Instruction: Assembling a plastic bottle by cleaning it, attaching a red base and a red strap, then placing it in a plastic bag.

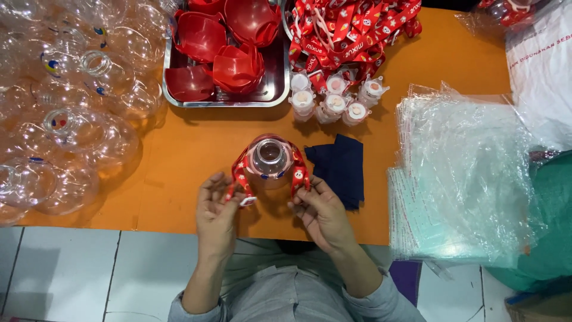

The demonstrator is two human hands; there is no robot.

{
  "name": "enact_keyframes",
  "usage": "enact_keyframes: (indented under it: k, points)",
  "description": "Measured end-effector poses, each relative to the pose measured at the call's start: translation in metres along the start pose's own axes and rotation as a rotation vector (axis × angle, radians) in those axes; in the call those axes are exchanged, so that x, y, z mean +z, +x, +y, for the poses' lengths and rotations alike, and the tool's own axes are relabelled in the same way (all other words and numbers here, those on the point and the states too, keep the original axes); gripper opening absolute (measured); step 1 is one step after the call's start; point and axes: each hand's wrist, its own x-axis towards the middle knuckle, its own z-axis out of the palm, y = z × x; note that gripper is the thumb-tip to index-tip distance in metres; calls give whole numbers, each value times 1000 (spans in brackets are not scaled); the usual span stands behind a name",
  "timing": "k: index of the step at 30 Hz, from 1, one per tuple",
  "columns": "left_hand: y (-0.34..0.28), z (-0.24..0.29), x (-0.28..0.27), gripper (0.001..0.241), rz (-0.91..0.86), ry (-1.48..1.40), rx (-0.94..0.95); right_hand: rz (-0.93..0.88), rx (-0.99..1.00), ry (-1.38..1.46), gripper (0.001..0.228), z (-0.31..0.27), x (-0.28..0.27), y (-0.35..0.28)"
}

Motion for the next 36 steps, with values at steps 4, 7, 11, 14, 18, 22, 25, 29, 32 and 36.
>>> enact_keyframes:
  k: [4,7,11,14,18,22,25,29,32,36]
  points:
    - [-7,-13,-2,56,-20,6,-301,-26,31,-7,37,12,4,-2]
    - [-9,-8,-3,42,-51,-23,-463,-25,38,-16,35,10,10,-5]
    - [-2,3,-7,20,-188,-8,-662,-19,53,-13,32,6,15,-8]
    - [-2,6,-3,8,-247,-111,-762,-35,59,-18,30,9,12,-5]
    - [-6,29,16,7,-259,-195,-777,-32,64,-14,29,7,15,-8]
    - [-11,21,13,11,-181,-92,-610,-34,51,-28,25,2,21,-10]
    - [-12,18,8,14,-47,89,-402,-24,43,-34,24,3,19,-8]
    - [-7,22,4,15,63,135,-291,-21,45,-65,23,4,18,-4]
    - [-9,28,9,14,62,87,-327,-21,51,-66,22,3,23,-5]
    - [-7,30,6,15,107,-21,-347,-11,48,-68,21,6,16,-2]
